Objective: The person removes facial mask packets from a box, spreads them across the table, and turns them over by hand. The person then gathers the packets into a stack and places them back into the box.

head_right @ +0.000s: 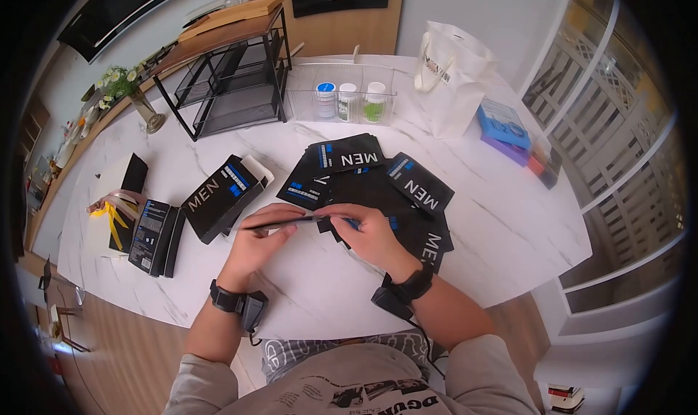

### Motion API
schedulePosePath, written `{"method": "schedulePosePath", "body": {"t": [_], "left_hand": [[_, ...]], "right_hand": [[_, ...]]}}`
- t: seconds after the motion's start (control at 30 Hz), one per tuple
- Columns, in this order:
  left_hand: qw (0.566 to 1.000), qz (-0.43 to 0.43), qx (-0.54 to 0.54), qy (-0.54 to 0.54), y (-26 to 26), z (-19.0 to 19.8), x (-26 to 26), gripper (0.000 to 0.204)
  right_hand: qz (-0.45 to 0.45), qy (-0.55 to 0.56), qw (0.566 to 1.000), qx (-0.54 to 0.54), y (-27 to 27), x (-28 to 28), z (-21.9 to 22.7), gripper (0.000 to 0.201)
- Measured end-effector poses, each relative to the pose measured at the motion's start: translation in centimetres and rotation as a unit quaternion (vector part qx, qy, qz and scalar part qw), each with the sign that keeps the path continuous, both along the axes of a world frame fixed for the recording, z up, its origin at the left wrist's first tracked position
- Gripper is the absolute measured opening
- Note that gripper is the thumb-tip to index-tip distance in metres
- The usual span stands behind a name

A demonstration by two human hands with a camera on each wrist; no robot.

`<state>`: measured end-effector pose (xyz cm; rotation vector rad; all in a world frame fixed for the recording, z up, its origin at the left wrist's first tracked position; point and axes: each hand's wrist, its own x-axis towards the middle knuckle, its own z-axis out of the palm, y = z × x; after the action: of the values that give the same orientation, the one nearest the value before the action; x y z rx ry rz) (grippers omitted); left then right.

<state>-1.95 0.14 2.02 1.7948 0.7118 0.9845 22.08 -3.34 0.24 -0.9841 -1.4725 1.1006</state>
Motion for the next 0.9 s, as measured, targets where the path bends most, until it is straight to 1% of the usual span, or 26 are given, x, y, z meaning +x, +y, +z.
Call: {"method": "schedulePosePath", "body": {"t": [0.03,0.1,0.13,0.2,0.33,0.43,0.5,0.53,0.6,0.63,0.7,0.73,0.77,0.8,0.83,0.87,0.9], "left_hand": [[1.000,0.007,0.010,0.006,0.0,0.0,0.0,0.027],[0.999,0.023,0.030,0.019,-0.1,0.0,0.0,0.025],[0.999,0.026,0.024,0.012,-0.2,0.1,0.1,0.027],[0.999,0.032,0.013,-0.002,-0.5,0.2,0.3,0.031],[0.998,0.042,0.048,0.020,-0.5,0.2,0.4,0.035],[0.996,0.042,0.065,0.036,-0.4,0.3,0.2,0.035],[0.995,0.040,0.077,0.048,-0.4,0.5,0.1,0.032],[0.997,0.040,0.054,0.036,-0.4,0.5,0.2,0.032],[0.999,0.041,0.006,0.013,-0.5,0.1,0.2,0.033],[0.998,0.052,-0.009,0.015,-0.5,0.1,0.3,0.038],[0.996,0.074,-0.037,0.017,-0.5,0.0,0.4,0.048],[0.989,0.143,0.024,-0.008,-0.7,-0.1,1.0,0.055],[0.973,0.212,0.084,-0.034,-1.0,-0.3,1.6,0.063],[0.953,0.243,0.183,0.002,-0.4,-0.7,1.2,0.066],[0.925,0.259,0.268,0.067,-0.5,-0.9,0.7,0.065],[0.928,0.195,0.298,0.112,-0.4,-1.1,0.1,0.068],[0.923,0.129,0.326,0.155,-0.4,-0.7,0.0,0.071]], "right_hand": [[0.018,0.002,1.000,0.022,-0.1,-0.1,0.5,0.022],[0.021,0.012,1.000,0.009,0.2,-0.1,0.0,0.025],[0.022,0.017,1.000,0.002,0.2,-0.1,-0.3,0.027],[0.021,-0.003,1.000,0.002,0.2,-0.2,-0.3,0.029],[0.021,-0.040,0.999,0.015,0.1,-0.2,0.1,0.033],[0.022,-0.022,0.999,0.020,0.1,-0.2,-0.1,0.034],[0.023,-0.076,0.994,0.080,0.5,0.1,-0.4,0.032],[0.022,-0.103,0.988,0.110,0.7,0.2,-0.4,0.031],[-0.003,-0.110,0.988,0.105,0.5,0.0,-0.4,0.026],[-0.017,-0.113,0.988,0.103,0.4,-0.1,-0.5,0.024],[-0.053,-0.054,0.997,0.025,0.0,0.0,-0.6,0.020],[-0.071,-0.024,0.997,-0.013,-0.1,0.0,-0.6,0.018],[-0.101,0.001,0.995,-0.012,0.0,0.0,-0.6,0.018],[-0.131,0.026,0.991,-0.011,0.1,-0.1,-0.6,0.018],[-0.159,0.051,0.986,-0.008,0.3,-0.1,-0.5,0.018],[-0.153,0.077,0.982,-0.085,0.1,0.2,-0.3,0.019],[-0.160,0.054,0.985,-0.048,0.1,-0.1,-0.2,0.020]]}}
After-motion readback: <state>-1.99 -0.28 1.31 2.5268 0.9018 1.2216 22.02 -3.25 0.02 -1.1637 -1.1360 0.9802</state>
